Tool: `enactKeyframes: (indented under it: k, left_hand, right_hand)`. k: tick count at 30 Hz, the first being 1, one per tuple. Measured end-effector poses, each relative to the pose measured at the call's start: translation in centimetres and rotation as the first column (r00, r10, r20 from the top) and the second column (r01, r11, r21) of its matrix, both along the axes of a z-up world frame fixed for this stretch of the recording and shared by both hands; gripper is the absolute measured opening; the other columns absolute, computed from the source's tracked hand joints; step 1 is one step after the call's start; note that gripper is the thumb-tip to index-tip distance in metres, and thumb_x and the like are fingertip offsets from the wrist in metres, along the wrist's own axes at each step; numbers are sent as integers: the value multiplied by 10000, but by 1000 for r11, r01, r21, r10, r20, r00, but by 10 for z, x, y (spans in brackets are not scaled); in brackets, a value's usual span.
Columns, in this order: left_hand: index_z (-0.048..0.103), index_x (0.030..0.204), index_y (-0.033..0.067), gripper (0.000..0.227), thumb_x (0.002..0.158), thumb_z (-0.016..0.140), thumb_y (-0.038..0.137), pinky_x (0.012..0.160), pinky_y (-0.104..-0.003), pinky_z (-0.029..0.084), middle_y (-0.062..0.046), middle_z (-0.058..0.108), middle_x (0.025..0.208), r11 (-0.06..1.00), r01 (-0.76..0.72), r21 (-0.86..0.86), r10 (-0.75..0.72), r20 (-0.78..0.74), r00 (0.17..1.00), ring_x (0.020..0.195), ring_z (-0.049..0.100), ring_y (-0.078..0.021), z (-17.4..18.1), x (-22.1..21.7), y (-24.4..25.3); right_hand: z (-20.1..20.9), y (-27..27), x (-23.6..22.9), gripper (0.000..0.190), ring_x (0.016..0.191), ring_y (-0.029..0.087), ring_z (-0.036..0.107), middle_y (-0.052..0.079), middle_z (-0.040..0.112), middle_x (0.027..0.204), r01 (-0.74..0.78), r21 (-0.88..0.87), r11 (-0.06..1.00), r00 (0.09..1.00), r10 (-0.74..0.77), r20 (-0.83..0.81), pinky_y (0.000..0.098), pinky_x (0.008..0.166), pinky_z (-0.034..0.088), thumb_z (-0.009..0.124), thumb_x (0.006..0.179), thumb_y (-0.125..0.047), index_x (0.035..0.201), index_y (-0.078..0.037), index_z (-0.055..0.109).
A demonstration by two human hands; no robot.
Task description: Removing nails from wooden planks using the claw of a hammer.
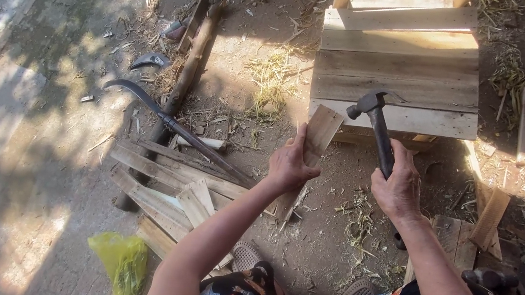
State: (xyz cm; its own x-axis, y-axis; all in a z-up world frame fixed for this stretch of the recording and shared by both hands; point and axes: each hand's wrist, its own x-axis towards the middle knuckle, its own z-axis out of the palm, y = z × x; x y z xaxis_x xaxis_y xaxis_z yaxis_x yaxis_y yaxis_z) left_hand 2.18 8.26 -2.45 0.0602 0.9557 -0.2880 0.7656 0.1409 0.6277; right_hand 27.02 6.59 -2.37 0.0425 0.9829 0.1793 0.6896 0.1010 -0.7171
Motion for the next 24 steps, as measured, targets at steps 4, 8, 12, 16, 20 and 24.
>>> enactKeyframes:
  k: [4, 8, 12, 16, 20, 24]
  left_hand:
    - [178, 1639, 172, 1121, 695, 762, 323, 958, -584, 538, -237, 631, 1214, 1000, -2, 21, 2, 14, 1000, 1144, 660, -493, -6, -4, -4]
    - [180, 1642, 206, 1148, 662, 756, 362, 928, -566, 550, -211, 639, 1198, 999, 6, 36, -6, 5, 1000, 1122, 675, -476, -18, -7, -1]
    - [196, 1641, 207, 1137, 656, 742, 362, 929, -568, 552, -204, 650, 1193, 1000, 10, 29, -10, 0, 1000, 1111, 680, -474, -13, -8, -3]
    - [190, 1647, 200, 1127, 666, 726, 340, 922, -560, 557, -209, 655, 1198, 999, 47, 10, -47, 16, 999, 1111, 684, -481, 0, -5, -14]
    - [207, 1642, 232, 1158, 626, 742, 381, 910, -572, 554, -194, 660, 1159, 999, 33, 9, -33, 1, 999, 1090, 689, -473, -5, -2, -19]
    - [212, 1637, 207, 1138, 640, 731, 382, 915, -577, 552, -208, 661, 1155, 1000, 14, 26, -14, 7, 1000, 1083, 688, -484, -10, -2, -9]
  right_hand:
    - [4, 1, -7, 707, 953, 507, 626, 255, 594, 1083, -32, 46, 998, 999, 30, 31, 544, 702, 500, 668, 763, 67, 1448, -50, 539]
    - [6, -2, -16, 733, 895, 507, 629, 263, 594, 1014, -41, 88, 995, 997, 34, 75, 554, 673, 493, 677, 762, 75, 1471, -47, 539]
    - [-1, -4, -17, 734, 900, 469, 660, 199, 605, 1035, -58, 17, 998, 987, 55, 151, 534, 696, 540, 676, 776, 19, 1482, -139, 549]
    - [5, -6, -17, 737, 893, 485, 660, 208, 597, 1042, -42, 53, 998, 986, 33, 165, 553, 679, 542, 676, 783, 25, 1490, -133, 540]
    - [7, -11, -12, 752, 918, 463, 661, 183, 586, 1060, -45, 61, 997, 978, 31, 204, 540, 684, 550, 678, 793, -7, 1513, -155, 522]
    - [-2, -10, -9, 764, 916, 473, 661, 178, 581, 1056, -41, 30, 999, 979, 34, 201, 555, 696, 558, 674, 789, -14, 1519, -176, 520]
